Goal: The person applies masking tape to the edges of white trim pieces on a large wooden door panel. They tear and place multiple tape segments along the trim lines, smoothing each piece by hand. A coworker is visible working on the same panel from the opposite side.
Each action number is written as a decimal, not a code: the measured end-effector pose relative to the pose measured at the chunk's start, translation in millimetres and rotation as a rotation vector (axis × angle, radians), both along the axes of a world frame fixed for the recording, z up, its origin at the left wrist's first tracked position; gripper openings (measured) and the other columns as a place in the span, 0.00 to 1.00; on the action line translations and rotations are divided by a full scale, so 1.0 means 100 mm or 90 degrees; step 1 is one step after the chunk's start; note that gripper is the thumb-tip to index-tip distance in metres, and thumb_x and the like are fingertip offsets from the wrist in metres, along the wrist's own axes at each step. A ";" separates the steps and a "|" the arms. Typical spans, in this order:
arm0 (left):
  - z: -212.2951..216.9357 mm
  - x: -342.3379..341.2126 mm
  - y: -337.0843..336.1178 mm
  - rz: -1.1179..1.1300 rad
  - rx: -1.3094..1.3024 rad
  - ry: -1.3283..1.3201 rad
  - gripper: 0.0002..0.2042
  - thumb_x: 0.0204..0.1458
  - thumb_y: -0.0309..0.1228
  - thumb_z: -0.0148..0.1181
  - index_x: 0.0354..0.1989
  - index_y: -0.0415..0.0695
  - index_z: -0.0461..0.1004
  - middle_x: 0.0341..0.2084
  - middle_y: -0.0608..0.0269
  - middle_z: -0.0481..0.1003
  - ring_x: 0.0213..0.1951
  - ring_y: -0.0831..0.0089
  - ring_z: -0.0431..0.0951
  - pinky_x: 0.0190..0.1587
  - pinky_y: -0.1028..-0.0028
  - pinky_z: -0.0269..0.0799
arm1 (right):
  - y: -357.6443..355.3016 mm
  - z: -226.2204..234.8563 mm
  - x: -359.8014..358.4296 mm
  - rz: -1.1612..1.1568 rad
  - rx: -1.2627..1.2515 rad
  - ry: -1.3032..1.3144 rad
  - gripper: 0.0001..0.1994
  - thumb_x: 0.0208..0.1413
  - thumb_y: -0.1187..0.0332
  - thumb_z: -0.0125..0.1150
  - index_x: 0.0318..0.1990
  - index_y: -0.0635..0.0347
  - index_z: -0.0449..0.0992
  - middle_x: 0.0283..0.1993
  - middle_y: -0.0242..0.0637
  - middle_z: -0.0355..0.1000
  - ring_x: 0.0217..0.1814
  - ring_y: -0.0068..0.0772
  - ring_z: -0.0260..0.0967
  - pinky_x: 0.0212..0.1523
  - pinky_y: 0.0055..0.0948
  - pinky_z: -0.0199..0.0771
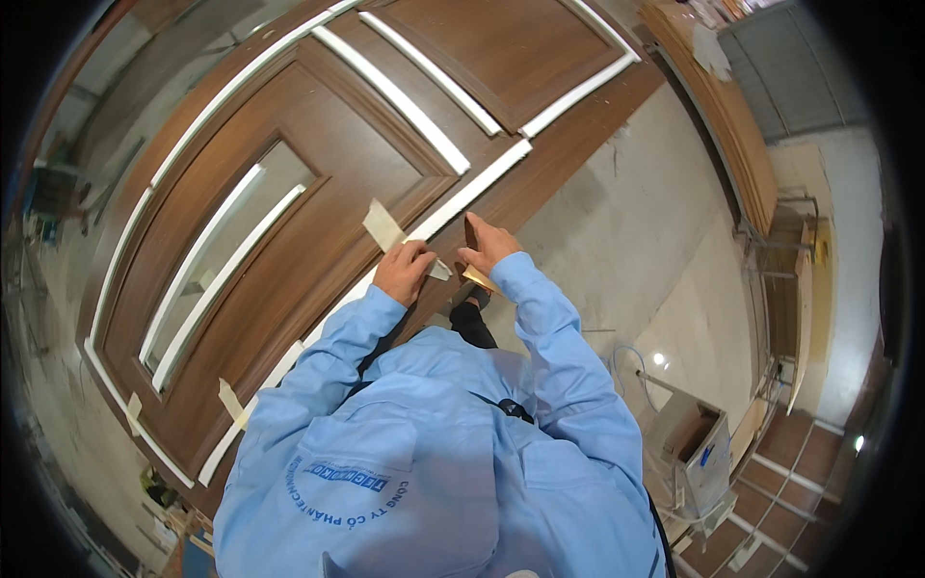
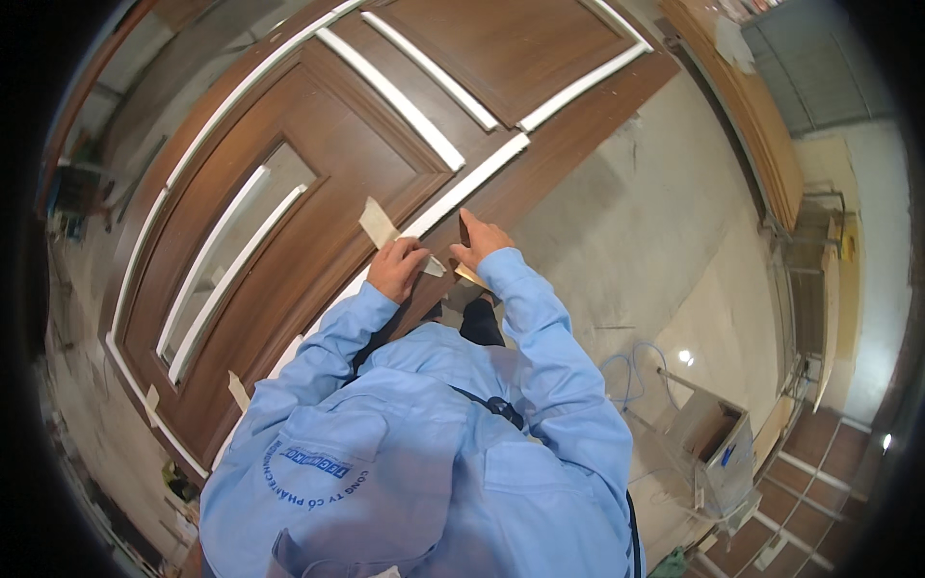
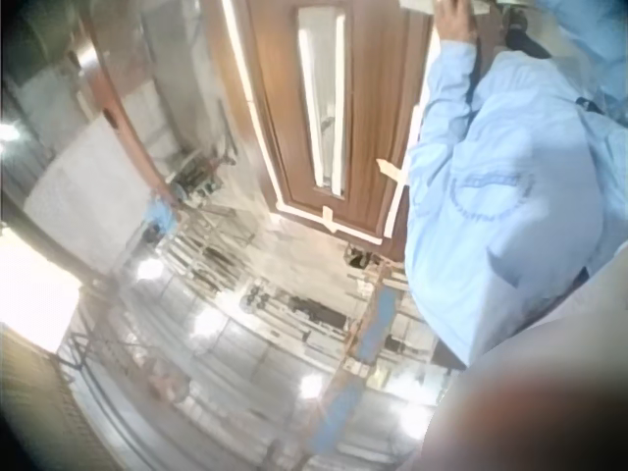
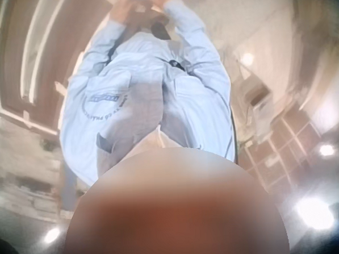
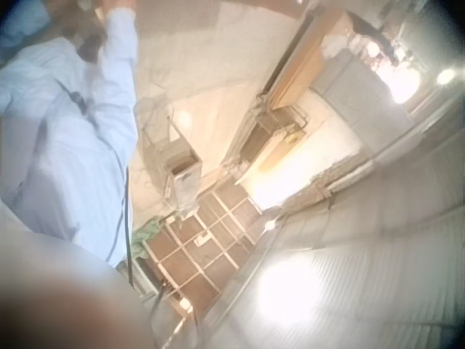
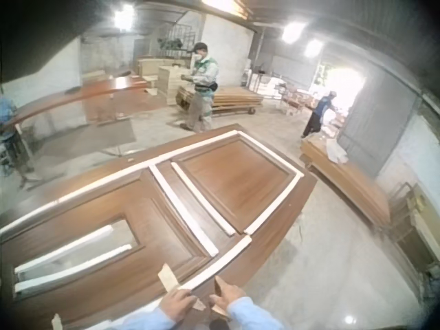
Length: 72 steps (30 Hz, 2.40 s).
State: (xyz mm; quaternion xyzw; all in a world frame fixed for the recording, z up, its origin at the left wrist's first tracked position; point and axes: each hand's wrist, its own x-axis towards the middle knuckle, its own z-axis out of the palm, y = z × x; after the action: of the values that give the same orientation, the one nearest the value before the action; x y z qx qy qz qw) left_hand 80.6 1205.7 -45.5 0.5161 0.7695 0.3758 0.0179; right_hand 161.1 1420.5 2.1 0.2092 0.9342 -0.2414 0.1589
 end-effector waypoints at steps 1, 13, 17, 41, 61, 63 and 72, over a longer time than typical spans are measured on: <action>0.01 0.00 0.00 0.001 0.034 0.006 0.20 0.49 0.23 0.63 0.53 0.43 0.72 0.49 0.49 0.71 0.46 0.51 0.74 0.48 0.59 0.72 | -0.03 0.00 -0.05 0.006 -0.004 0.015 0.38 0.51 0.56 0.68 0.69 0.57 0.60 0.44 0.55 0.78 0.48 0.59 0.75 0.49 0.48 0.75; 0.20 -0.48 -0.12 0.339 0.107 -0.234 0.13 0.46 0.26 0.70 0.41 0.43 0.76 0.39 0.55 0.75 0.41 0.62 0.76 0.43 0.67 0.74 | -0.56 0.44 0.07 0.029 0.003 -0.092 0.22 0.55 0.55 0.66 0.52 0.55 0.72 0.42 0.50 0.79 0.48 0.57 0.75 0.47 0.50 0.75; 0.07 -0.85 -0.17 0.404 -0.114 -0.195 0.11 0.46 0.29 0.71 0.36 0.43 0.76 0.35 0.57 0.74 0.39 0.58 0.76 0.42 0.64 0.73 | -0.67 0.33 -0.07 -0.030 0.031 -0.179 0.18 0.55 0.55 0.66 0.46 0.56 0.76 0.42 0.48 0.79 0.48 0.55 0.76 0.47 0.49 0.76; 0.09 -1.27 -0.08 0.393 -0.007 -0.316 0.06 0.53 0.30 0.64 0.35 0.43 0.75 0.28 0.53 0.80 0.34 0.52 0.80 0.38 0.59 0.73 | -0.61 0.05 -0.08 -0.088 -0.140 -0.128 0.11 0.52 0.60 0.61 0.34 0.55 0.82 0.39 0.46 0.80 0.46 0.50 0.77 0.49 0.44 0.75; -0.23 -1.29 -0.26 0.242 -0.002 -0.246 0.11 0.47 0.29 0.70 0.37 0.43 0.75 0.28 0.57 0.75 0.32 0.63 0.78 0.39 0.67 0.74 | -0.38 -0.53 0.14 -0.138 -0.293 -0.082 0.10 0.48 0.63 0.67 0.29 0.62 0.82 0.29 0.48 0.79 0.31 0.42 0.78 0.37 0.38 0.77; -0.20 -1.41 -0.29 0.230 -0.044 -0.323 0.14 0.47 0.28 0.70 0.38 0.44 0.72 0.28 0.59 0.76 0.31 0.67 0.77 0.38 0.68 0.74 | -0.38 -0.56 0.14 -0.147 -0.326 -0.099 0.10 0.49 0.63 0.68 0.29 0.63 0.82 0.29 0.46 0.79 0.31 0.39 0.78 0.37 0.36 0.77; -0.14 -1.60 -0.25 0.103 -0.122 -0.280 0.15 0.49 0.26 0.68 0.44 0.44 0.70 0.30 0.59 0.76 0.34 0.68 0.78 0.40 0.67 0.74 | -0.38 -0.45 0.05 -0.137 -0.313 -0.140 0.11 0.49 0.63 0.68 0.29 0.64 0.82 0.30 0.46 0.79 0.31 0.38 0.78 0.37 0.35 0.76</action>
State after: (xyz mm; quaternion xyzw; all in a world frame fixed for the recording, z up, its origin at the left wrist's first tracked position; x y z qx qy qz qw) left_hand -79.5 1180.7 -59.3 0.3548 0.8180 0.4043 0.2038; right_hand 165.8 1382.2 -42.8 0.2875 0.7971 -0.4521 0.2785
